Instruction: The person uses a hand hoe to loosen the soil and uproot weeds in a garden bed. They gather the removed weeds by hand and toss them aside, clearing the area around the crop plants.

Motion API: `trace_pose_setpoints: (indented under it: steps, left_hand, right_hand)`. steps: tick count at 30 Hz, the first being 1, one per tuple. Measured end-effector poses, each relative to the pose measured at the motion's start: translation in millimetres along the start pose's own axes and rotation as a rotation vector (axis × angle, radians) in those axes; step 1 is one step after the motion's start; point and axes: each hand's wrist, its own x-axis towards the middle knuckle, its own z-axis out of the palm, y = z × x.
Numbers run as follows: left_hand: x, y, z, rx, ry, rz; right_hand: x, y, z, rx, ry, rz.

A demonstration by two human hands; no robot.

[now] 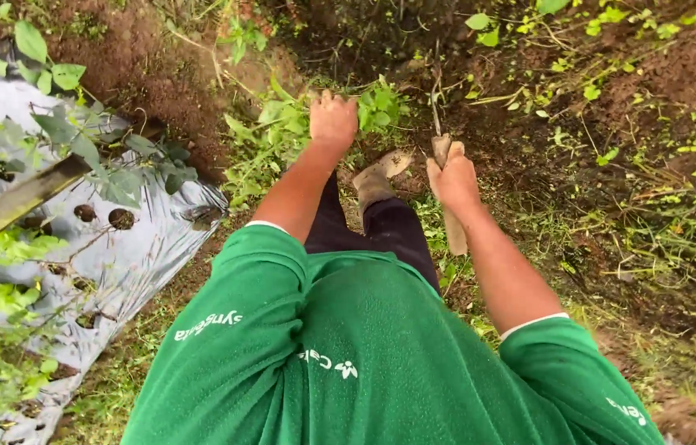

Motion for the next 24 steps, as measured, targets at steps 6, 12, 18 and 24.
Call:
trace_pose_setpoints:
  steps: [6,12,18,24]
  left_hand:
    - [22.4,-53.3,-71.8,0.169,0.165,0.152]
    - [81.8,-92.0,-113.7,0.347,0.215,0.300]
    - [132.0,-137.6,-125.1,0.296,0.250,0.216]
    - [171.6,-161.3,-126.1,0.241,0.116,0.234]
  right_hand:
    - [35.5,-55.1,1.1,0.113,0.100,0.104]
    - [63.6,-128.8,-13.9,0.200,0.214,0.016]
    - [86.5,-197.3,-18.6,0.223,0.181,0.086]
    - [110.8,-229.2,-6.8,0.127,0.156,0.156]
